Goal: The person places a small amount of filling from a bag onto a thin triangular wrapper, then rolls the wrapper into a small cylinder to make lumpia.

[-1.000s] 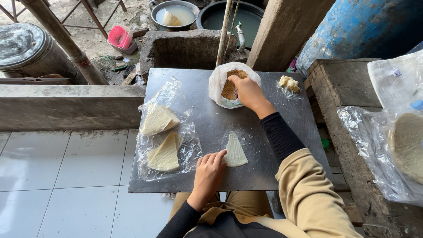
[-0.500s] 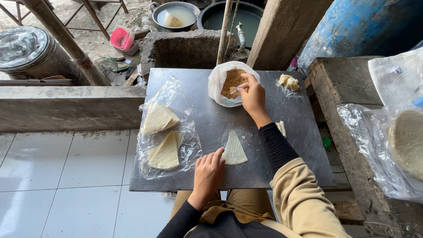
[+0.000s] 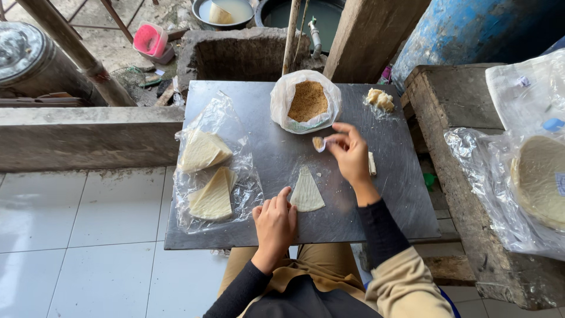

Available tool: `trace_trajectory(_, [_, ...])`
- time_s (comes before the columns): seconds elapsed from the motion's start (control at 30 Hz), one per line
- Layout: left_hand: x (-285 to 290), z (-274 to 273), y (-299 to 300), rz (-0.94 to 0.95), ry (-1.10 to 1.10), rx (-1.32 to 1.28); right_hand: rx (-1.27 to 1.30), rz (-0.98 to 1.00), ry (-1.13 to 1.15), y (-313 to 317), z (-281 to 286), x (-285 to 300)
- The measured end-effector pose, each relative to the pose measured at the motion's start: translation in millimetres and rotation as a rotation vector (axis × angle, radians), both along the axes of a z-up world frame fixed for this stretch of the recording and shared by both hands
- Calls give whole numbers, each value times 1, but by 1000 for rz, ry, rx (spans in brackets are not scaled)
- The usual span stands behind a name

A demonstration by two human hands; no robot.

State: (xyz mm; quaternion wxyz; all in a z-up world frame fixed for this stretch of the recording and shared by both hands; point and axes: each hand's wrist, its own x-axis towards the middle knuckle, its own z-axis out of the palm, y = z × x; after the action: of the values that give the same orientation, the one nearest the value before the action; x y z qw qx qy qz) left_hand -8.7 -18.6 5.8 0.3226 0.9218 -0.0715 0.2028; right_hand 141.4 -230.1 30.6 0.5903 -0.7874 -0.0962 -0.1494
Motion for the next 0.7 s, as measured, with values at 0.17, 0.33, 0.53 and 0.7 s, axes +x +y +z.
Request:
trace_trajectory(0.17, [2,0,-3,-9,29,-71,-172,120,32,3,1,-65])
trace_trajectory(0.33, [4,-3,-5,-38,54,-179,-519,217,-350,16,11,-88])
trace_trajectory(0.53, [5,-4,-1,-80,64,-311,-822,254,-597,24,14,-98])
trace_trajectory(0.7, [1,-2,-4,-75,62,-360,-989,303,-749,18,23,-101])
